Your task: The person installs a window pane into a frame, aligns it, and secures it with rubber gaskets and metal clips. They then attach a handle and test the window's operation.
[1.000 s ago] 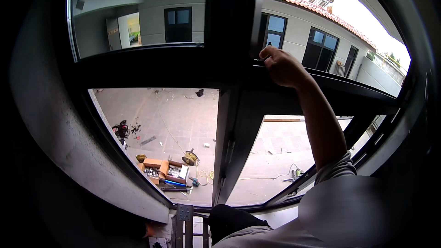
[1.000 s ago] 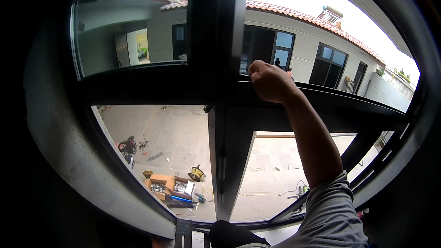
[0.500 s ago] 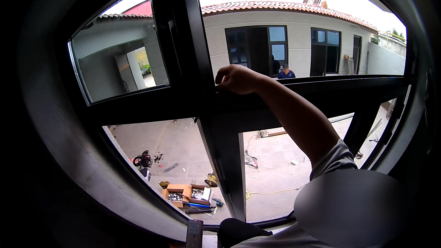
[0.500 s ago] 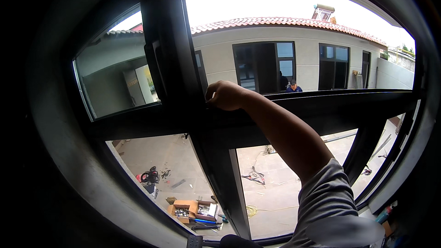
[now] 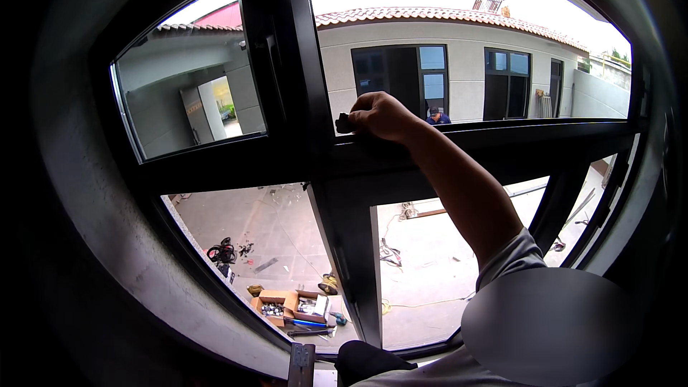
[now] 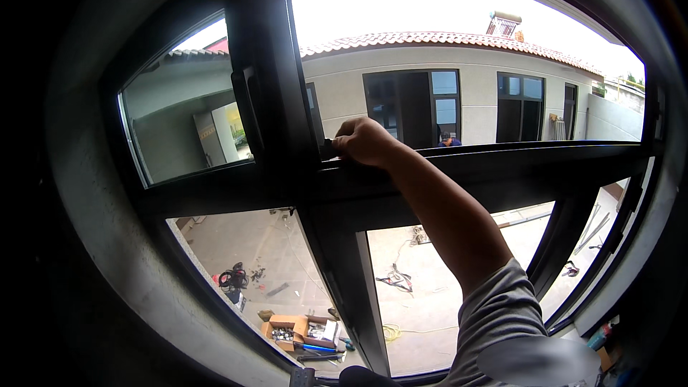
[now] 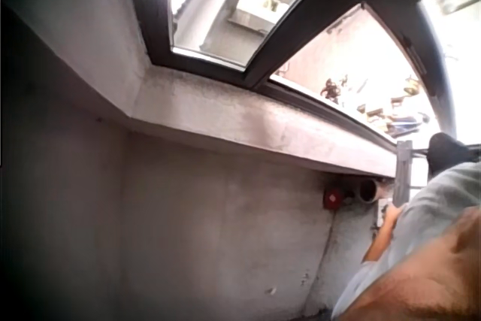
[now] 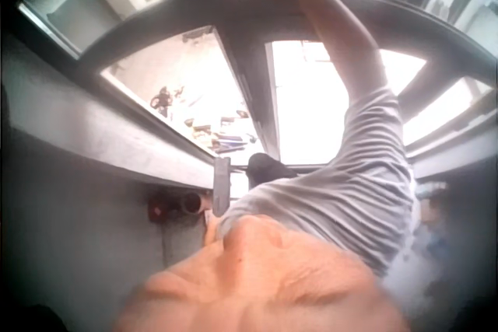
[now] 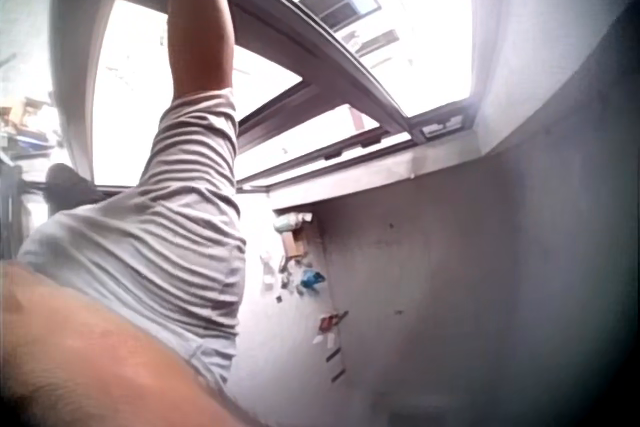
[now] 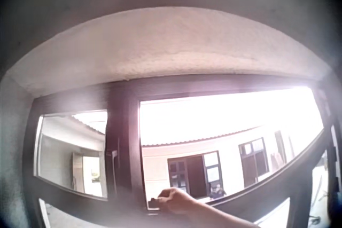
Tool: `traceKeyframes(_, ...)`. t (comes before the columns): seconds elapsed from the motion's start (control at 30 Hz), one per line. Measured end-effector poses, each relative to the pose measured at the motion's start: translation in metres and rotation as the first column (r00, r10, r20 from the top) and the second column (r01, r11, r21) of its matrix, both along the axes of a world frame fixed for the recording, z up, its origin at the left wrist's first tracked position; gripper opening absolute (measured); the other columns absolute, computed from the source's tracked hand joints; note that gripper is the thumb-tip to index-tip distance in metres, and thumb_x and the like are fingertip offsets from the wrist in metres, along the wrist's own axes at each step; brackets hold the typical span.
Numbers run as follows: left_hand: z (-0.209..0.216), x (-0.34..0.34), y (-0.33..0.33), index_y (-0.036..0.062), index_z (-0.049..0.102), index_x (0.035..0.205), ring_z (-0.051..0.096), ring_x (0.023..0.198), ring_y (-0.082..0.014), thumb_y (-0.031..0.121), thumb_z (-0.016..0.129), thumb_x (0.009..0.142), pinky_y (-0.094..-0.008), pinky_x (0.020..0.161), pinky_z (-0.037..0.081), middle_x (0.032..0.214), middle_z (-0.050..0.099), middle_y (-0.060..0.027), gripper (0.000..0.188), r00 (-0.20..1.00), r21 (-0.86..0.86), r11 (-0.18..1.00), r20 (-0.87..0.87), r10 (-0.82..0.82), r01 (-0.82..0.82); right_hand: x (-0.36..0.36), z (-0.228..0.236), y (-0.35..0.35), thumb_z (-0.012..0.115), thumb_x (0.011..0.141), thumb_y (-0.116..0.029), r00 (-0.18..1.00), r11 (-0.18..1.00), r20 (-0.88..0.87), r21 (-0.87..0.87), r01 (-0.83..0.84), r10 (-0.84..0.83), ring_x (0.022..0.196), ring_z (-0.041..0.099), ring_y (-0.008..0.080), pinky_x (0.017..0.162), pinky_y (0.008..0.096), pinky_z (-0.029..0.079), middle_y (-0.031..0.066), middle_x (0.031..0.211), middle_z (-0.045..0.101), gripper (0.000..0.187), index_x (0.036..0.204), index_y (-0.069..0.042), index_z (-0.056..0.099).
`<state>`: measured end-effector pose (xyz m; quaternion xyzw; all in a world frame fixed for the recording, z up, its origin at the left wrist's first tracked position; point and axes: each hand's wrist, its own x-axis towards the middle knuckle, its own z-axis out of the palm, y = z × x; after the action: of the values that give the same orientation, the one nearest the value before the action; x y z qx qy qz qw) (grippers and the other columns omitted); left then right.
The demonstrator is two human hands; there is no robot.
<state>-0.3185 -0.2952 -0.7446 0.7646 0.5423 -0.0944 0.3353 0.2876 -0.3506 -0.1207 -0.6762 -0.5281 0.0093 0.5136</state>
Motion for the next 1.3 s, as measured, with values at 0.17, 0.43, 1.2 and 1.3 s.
traceKeyframes(0.17, 0.008, 0.011, 0.006, -0.0076, 0.041, 0.146, 0.049, 0.133, -0.0465, 0.065, 0.080, 0.070, -0.0488, 0.111, 0.039, 0.142, 0.050, -0.0341, 0.112, 0.999, -0.002, 0.999, 0.010, -0.040, 0.040, -0.004, 0.002, -0.017, 0.065, 0.097, -0.017, 0.976, 0.991, 0.183, -0.031, 0.130, -0.122, 0.082, 0.072, 0.0218, 0.080, 0.0350, 0.055, 0.0132, 0.086, 0.073, 0.021, 0.103, 0.002, 0.070)
traceKeyframes(0.43, 0.014, 0.017, 0.011, -0.0067, 0.042, 0.145, 0.049, 0.132, -0.0463, 0.063, 0.080, 0.070, -0.0495, 0.111, 0.040, 0.142, 0.051, -0.0333, 0.109, 0.998, -0.012, 0.998, 0.016, -0.068, 0.068, -0.021, 0.000, -0.060, 0.059, 0.102, -0.012, 0.949, 0.965, 0.180, 0.071, 0.251, -0.260, 0.085, 0.069, 0.0157, 0.078, 0.0327, 0.054, 0.0083, 0.088, 0.069, 0.013, 0.107, -0.001, 0.063)
traceKeyframes(1.2, 0.030, 0.033, 0.028, -0.0043, 0.046, 0.144, 0.051, 0.129, -0.0459, 0.059, 0.080, 0.072, -0.0514, 0.108, 0.041, 0.141, 0.053, -0.0310, 0.102, 0.985, -0.023, 0.986, 0.060, -0.164, 0.166, -0.009, -0.007, -0.080, 0.053, 0.100, -0.015, 0.770, 0.832, 0.354, 0.042, 0.553, -0.530, 0.090, 0.070, 0.0381, 0.086, 0.0455, 0.052, 0.0241, 0.091, 0.069, 0.023, 0.110, 0.005, 0.056)
traceKeyframes(1.3, 0.035, 0.043, 0.037, -0.0040, 0.046, 0.144, 0.051, 0.129, -0.0459, 0.059, 0.080, 0.072, -0.0516, 0.108, 0.041, 0.140, 0.053, -0.0307, 0.101, 0.976, -0.022, 0.978, 0.070, -0.206, 0.208, 0.004, -0.011, -0.087, 0.052, 0.101, -0.016, 0.697, 0.797, 0.463, 0.033, 0.603, -0.547, 0.091, 0.069, 0.0389, 0.086, 0.0457, 0.052, 0.0257, 0.092, 0.069, 0.023, 0.108, 0.006, 0.054)
